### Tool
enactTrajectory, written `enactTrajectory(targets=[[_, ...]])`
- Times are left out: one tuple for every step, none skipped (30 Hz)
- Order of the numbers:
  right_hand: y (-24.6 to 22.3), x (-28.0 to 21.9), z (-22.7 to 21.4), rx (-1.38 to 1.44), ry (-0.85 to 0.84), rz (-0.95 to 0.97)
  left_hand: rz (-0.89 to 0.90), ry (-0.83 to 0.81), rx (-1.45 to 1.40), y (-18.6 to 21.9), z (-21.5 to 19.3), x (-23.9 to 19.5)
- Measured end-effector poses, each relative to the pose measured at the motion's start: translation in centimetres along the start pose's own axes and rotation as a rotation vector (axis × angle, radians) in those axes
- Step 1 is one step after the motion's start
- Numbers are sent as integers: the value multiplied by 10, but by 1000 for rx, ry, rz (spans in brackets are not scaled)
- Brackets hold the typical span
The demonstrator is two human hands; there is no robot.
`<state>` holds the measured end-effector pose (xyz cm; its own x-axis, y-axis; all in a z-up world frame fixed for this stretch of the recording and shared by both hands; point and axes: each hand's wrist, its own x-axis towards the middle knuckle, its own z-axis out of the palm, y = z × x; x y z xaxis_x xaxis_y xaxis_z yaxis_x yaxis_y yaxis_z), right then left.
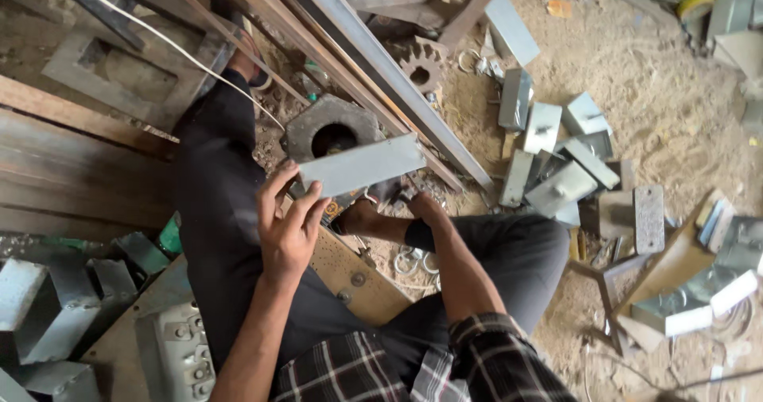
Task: The person shapes and assembles metal boxes by hand and using a hammer while sitting on the floor. They hammer the edges and sides of the boxes to fit them together among various metal parts.
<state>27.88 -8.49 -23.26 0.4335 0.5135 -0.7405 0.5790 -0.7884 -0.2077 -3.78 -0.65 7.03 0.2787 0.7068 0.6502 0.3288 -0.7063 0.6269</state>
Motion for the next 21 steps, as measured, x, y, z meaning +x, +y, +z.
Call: enactTrajectory(targets=[[2, -4, 5, 73, 23, 35, -22, -45, -5, 1, -1, -1], [7, -7, 5, 53, 65, 27, -48, -86, -13, 2, 0, -2], [13, -11, 7, 32, 107, 20, -72, -127, -22, 4, 1, -3], [15, -12, 6, 12, 153, 6, -64, -137, 0, 4, 1, -3], [16, -14, 5, 40, 160, 24, -55, -146, 21, 5, 1, -2], [12, -14, 5, 73, 166, 33, -40, -154, 51, 5, -1, 2], [10, -14, 5, 106, 173, 41, -10, -160, 92, 6, -2, 5], [9, -15, 5, 104, 212, 16, 16, -167, 132, 8, -3, 8], [9, -16, 7, 102, 251, -9, 42, -173, 172, 11, -4, 10], [12, -19, 7, 97, 291, -30, 59, -174, 206, 14, -3, 13], [15, -19, 5, 303, 274, -43, 75, -175, 239, 15, 0, 17], [18, -20, 5, 508, 252, -57, 88, -178, 275, 18, 2, 20], [21, -21, 4, 712, 229, -71, 117, -219, 317, 19, 6, 23], [22, -22, 2, 788, 236, -118, 149, -259, 359, 18, 11, 28], [24, -22, 1, 864, 243, -166, 183, -298, 402, 18, 15, 32], [21, -19, -4, 940, 256, -223, 172, -330, 385, 16, 21, 39], [17, -17, -7, 863, 206, -211, 162, -363, 369, 14, 26, 45], [15, -19, -9, 815, 182, -204, 156, -401, 341, 15, 29, 50], [11, -22, -8, 753, 141, -218, 147, -394, 363, 15, 28, 53], [15, -27, -11, 700, 112, -237, 142, -388, 363, 16, 30, 55], [15, -32, -13, 651, 77, -256, 137, -382, 364, 18, 31, 57]])
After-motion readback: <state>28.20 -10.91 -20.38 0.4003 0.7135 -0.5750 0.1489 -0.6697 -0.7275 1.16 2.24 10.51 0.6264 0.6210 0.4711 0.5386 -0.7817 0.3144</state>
